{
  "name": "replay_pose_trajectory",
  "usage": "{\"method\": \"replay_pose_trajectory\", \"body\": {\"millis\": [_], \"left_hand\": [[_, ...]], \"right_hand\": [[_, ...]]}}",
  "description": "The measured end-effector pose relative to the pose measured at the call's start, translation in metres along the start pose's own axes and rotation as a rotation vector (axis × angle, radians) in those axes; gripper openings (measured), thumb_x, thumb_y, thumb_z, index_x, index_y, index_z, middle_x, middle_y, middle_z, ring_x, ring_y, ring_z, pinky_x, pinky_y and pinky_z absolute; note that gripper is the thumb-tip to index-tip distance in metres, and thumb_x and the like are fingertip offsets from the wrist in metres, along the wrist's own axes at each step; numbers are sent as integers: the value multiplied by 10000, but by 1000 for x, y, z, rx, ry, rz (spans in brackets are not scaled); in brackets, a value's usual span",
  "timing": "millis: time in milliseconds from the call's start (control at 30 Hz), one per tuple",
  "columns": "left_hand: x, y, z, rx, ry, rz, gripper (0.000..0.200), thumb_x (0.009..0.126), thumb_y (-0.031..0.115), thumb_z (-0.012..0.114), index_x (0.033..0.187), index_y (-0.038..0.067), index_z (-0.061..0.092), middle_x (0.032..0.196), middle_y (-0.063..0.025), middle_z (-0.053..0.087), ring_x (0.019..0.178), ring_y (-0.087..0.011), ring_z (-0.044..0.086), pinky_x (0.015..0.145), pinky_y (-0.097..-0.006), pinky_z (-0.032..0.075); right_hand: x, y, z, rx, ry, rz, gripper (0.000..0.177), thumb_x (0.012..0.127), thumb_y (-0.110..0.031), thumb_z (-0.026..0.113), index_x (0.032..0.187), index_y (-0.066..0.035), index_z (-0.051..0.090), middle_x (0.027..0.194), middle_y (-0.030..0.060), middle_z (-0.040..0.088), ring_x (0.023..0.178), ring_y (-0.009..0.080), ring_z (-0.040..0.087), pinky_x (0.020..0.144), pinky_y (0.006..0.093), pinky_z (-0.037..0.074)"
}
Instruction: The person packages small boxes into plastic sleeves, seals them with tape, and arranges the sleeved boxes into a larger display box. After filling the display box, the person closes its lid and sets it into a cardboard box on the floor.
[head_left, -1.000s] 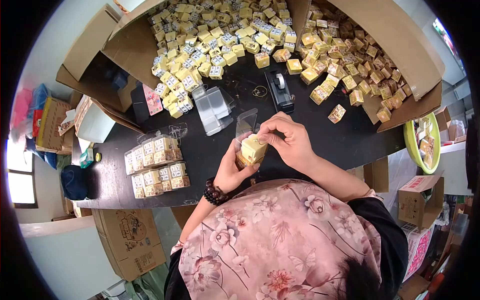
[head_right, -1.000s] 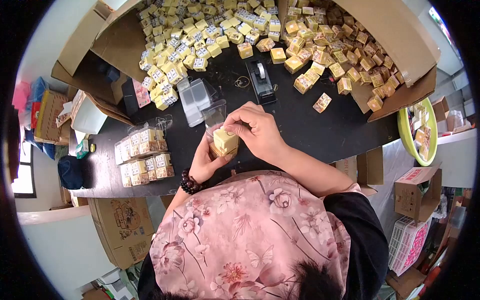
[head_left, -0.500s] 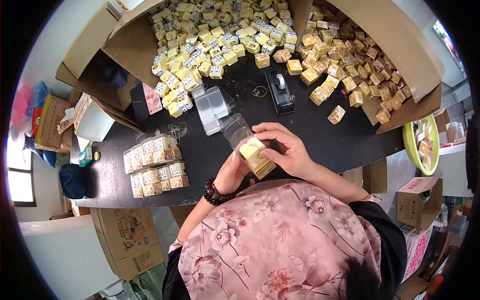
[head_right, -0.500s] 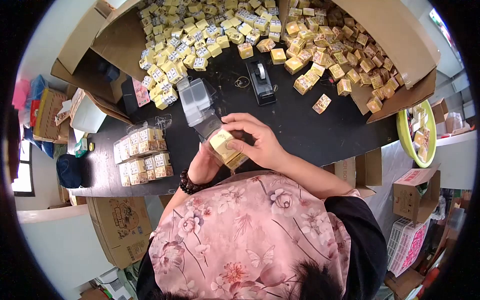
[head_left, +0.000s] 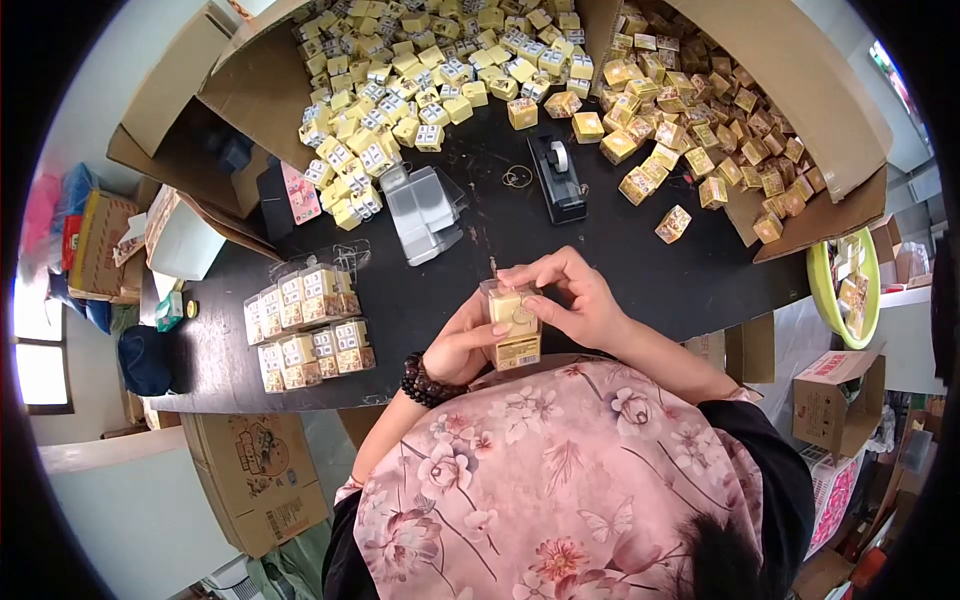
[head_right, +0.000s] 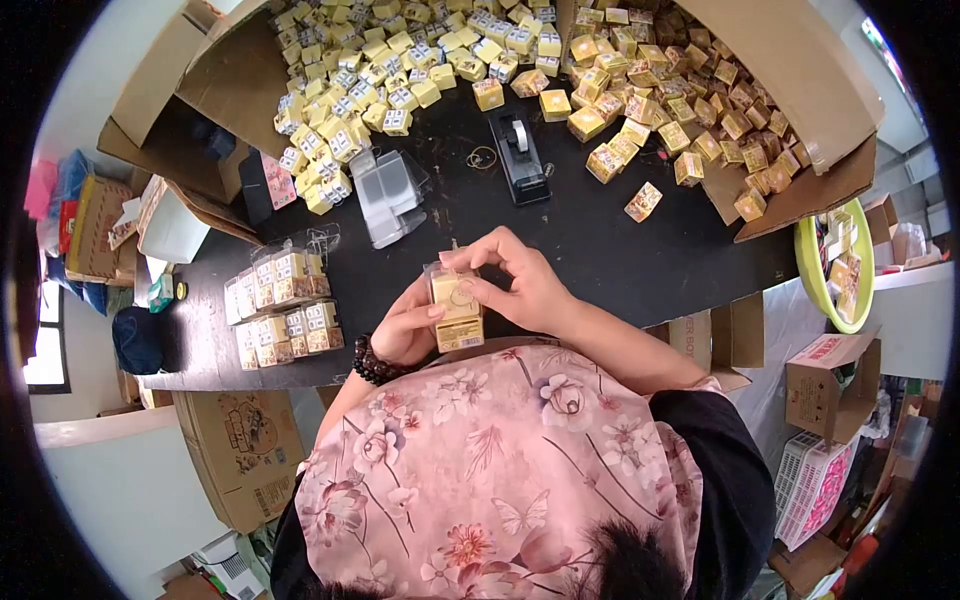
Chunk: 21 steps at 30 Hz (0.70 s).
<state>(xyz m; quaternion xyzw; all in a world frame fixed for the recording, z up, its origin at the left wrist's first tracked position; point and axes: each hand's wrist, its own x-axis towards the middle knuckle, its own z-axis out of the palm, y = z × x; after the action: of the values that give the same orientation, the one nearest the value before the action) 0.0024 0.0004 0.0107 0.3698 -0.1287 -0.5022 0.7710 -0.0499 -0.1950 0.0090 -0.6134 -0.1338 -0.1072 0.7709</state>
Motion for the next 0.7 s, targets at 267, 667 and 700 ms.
{"method": "replay_pose_trajectory", "body": {"millis": [267, 667, 700], "left_hand": [[9, -2, -3, 341, 50, 63, 575, 899, 60, 581, 1404, 6, 313, 1230, -67, 517, 1160, -141, 512, 1001, -322, 421], [27, -11, -3, 134, -1, 27, 555, 951, 244, 556, 1401, 11, 327, 1299, -106, 505, 1194, -185, 527, 1008, -336, 431], [32, -12, -2, 64, 27, 32, 540, 968, 293, 538, 1390, 15, 350, 1304, -113, 505, 1194, -193, 533, 1003, -341, 439]], "right_hand": [[10, -16, -10, -22, -81, 230, 93, 895, -32, 677, 958, 3, 617, 1019, 73, 651, 1071, 166, 630, 909, 296, 500], [1, -24, -31, -274, -249, 104, 224, 948, -27, 557, 1140, -10, 671, 1158, 117, 625, 1157, 243, 585, 997, 334, 453], [-1, -26, -31, -339, -272, 31, 256, 953, -29, 545, 1182, -20, 659, 1210, 126, 610, 1202, 256, 557, 1025, 348, 431]]}}
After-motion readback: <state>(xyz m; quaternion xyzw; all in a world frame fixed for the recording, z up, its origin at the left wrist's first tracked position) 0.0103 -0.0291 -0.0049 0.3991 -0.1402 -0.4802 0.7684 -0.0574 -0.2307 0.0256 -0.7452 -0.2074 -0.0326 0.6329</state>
